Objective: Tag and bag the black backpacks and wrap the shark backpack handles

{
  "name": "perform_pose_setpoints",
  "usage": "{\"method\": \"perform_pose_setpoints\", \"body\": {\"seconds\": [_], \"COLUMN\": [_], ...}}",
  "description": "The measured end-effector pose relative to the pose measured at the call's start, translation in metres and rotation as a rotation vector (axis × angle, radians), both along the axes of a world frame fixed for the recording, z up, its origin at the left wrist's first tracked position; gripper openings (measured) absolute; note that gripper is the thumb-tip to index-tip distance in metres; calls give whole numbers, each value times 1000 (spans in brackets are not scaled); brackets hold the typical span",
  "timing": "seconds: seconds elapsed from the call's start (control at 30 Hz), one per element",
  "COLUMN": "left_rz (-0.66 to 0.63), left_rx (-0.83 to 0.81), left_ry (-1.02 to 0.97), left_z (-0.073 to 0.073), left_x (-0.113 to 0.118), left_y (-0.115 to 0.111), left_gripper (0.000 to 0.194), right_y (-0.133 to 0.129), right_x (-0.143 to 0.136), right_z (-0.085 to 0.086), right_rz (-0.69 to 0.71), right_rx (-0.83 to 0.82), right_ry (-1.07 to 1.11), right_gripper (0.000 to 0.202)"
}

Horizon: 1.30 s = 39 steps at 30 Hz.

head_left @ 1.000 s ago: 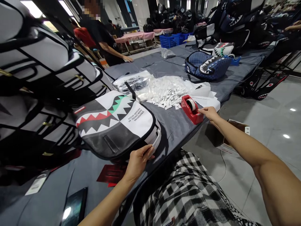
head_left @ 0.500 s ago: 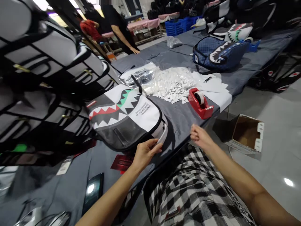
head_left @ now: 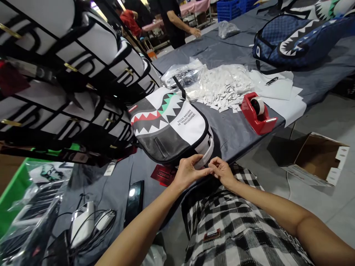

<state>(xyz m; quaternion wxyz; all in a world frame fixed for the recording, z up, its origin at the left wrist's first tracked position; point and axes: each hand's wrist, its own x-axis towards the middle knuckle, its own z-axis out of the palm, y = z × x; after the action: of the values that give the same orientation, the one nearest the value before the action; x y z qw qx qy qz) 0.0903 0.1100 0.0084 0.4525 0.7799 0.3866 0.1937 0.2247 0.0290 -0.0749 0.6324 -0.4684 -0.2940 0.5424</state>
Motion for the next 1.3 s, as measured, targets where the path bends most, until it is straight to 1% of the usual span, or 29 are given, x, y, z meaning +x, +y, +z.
{"method": "perform_pose_setpoints", "body": {"seconds": [0.07,0.13,0.2,0.3,0.43,0.5,0.57,0.63,0.73,0.8,0.87,0.97,1.03,1.1,1.17,1.2,1.27,1.3], "left_rz": [31,38,30,26,-16,-17,-9,-21,-62,-81,-90,-85,-75,-50,-11,7,26,22], "left_rx": [13,-51,-116,-155,-200,-184,-140,-90,2,59,96,93,77,80,60,35,-44,-78], "left_ry": [-36,-84,-118,-136,-141,-146,-152,-160,-179,-187,-182,-152,-137,-131,-100,-80,-67,-74], "left_z": [-4,-9,-11,-10,-7,-9,-11,-13,-14,-14,-12,-10,-9,-8,-6,-6,-6,-7], "left_x": [1,1,0,0,-1,-3,-5,-6,-6,-4,-3,-3,-4,-4,-5,-5,-5,-5], "left_y": [1,3,4,5,4,2,2,2,3,3,3,2,1,1,1,2,3,3], "left_gripper": [43,38,38,39,40,41,39,36,30,29,28,28,28,28,36,42,51,51], "right_y": [0,1,3,6,15,20,24,26,22,15,4,-9,-12,-9,-1,3,11,14], "right_x": [-2,-4,-5,-5,-6,-6,-6,-3,2,5,9,14,16,15,14,13,14,15], "right_z": [-2,-5,-8,-12,-11,-8,-3,2,9,13,18,25,28,30,31,31,29,27], "right_rz": [5,7,11,13,-3,17,68,111,76,61,144,341,417,461,493,501,489,465], "right_rx": [-7,-13,-14,-11,-47,-68,-97,-160,-266,-273,-237,-204,-195,-180,-154,-140,-108,-89], "right_ry": [-14,-25,-32,-43,-52,-20,23,48,75,135,240,474,639,762,819,818,767,726], "right_gripper": [48,47,47,44,43,43,43,45,51,48,42,37,32,21,11,10,13,15]}}
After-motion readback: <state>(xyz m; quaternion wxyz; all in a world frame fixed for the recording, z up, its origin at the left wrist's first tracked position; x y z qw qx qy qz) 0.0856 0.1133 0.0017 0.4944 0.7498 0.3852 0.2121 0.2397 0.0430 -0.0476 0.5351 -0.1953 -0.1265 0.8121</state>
